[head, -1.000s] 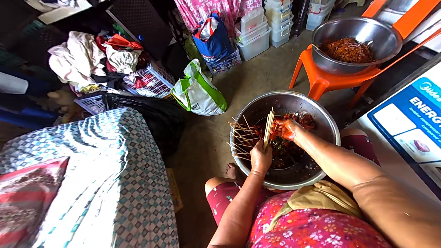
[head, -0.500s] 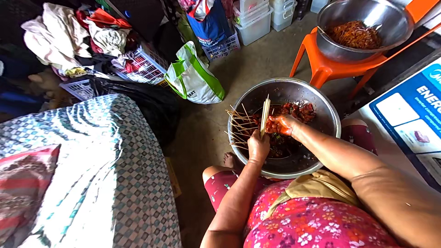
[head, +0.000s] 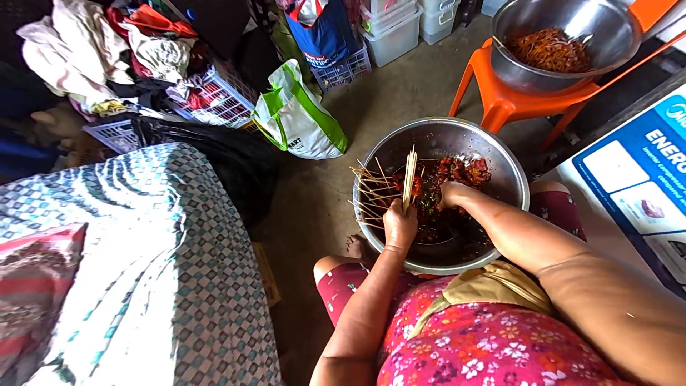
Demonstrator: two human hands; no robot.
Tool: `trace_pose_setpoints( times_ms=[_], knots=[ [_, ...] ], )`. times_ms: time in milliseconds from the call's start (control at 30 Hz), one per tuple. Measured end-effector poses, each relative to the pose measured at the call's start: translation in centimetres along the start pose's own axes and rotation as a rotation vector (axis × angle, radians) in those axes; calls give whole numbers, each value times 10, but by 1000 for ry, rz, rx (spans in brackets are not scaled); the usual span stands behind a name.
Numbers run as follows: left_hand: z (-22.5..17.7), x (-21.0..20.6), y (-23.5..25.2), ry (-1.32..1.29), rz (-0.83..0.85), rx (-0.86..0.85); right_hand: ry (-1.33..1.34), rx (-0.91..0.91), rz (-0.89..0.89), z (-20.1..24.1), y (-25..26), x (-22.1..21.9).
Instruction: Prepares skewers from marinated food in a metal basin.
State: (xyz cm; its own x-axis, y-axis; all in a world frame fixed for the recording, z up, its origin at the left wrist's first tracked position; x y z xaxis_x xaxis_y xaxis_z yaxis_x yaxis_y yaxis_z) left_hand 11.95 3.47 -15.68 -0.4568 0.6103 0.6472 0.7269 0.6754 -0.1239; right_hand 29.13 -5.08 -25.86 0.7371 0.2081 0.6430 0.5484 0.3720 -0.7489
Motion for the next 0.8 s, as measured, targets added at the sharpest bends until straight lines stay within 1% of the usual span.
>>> trace_pose_setpoints(
  times_ms=[100,167,233,267,367,467,600,733,800],
  knots=[
    [1,0,0,-9,5,-7,0,34,11,5,12,-3],
    [1,0,0,-15,14,-12,124,53,-14,0,24,3],
    [1,-1,1,-22,19,-20,388,89,-47,-5,31,14],
    [1,-2,1,-24,23,-24,554,117,-39,-4,26,21],
    [0,-5,1,-30,52,-41,987,209,86,3,1,40],
    [-2,-6,0,-23,76,-48,1232,223,162,7,-8,47],
    [-2,-6,-1,-18,86,-37,1338,256,243,9,-11,47],
    [-3,-4,-2,-39,60,-41,1338,206,226,9,-15,46],
    [-3,-2,-3,-53,34,-45,1408,167,212,7,-14,47]
  ],
)
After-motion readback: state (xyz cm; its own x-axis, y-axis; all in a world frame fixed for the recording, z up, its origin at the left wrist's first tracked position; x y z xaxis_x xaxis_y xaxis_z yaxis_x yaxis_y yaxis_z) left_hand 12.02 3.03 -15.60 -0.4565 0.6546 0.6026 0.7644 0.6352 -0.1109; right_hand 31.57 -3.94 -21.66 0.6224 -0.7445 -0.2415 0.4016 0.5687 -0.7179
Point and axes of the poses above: each hand's wrist, its own y-axis towards the middle knuckle, its own x-axis out of the back of the hand, z = x × y, the point moved 8 cm from there along y, towards the middle knuckle, and after that the axes turned 8 degrees about -x, right-handed, at the moved point
